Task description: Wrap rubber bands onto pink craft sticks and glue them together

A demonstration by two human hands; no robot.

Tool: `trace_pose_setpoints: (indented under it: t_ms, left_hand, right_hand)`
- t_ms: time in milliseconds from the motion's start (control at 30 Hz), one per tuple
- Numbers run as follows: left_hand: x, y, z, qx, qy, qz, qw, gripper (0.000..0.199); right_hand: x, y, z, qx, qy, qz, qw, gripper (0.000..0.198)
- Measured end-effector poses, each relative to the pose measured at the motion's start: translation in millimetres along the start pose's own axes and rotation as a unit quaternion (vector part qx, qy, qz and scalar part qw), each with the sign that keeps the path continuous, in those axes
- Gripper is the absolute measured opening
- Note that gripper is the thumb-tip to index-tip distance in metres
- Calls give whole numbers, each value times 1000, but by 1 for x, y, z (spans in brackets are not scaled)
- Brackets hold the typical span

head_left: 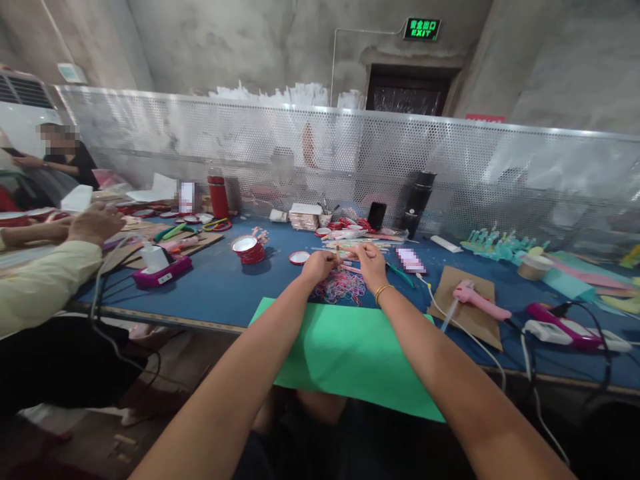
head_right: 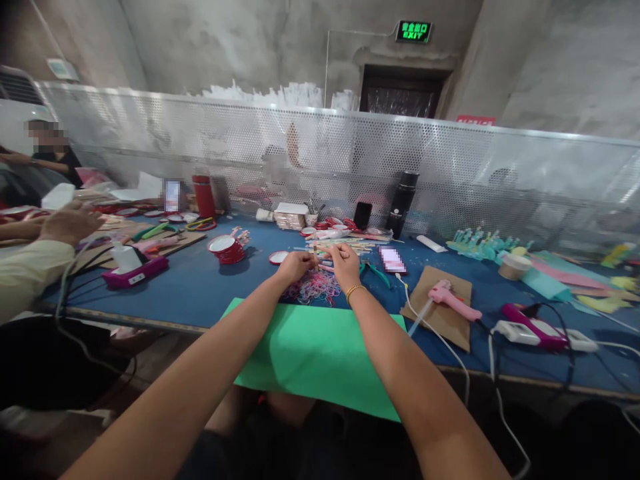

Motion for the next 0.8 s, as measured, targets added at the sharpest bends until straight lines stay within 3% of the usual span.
trace_pose_setpoints:
  t_ms: [200, 367, 567, 800]
  left_hand:
    - [2, 2, 2, 0, -13, 24, 1000, 32]
    - [0, 0, 0, 0, -24, 14, 1000, 30]
    - [0, 0, 1, 3, -23, 34, 999, 35]
    - [2, 3, 3, -6, -20, 27, 999, 32]
  right_hand:
    - [-1, 1, -2, 11, -1, -2, 1000, 24]
    - [-3, 4, -6, -27, -23, -23, 999, 26]
    - [-1, 2, -4, 9, -1, -10, 1000, 25]
    - [-2, 4, -6, -5, -19, -22, 1000, 28]
Point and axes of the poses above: each hand's wrist, its own y-axis towards the middle knuckle, its own z-axis out of the palm, x = y × z, the point moved 1 cm from there along y, towards the middle knuckle, and after that the axes turned 15 degrees about y, right-handed, at the moved point
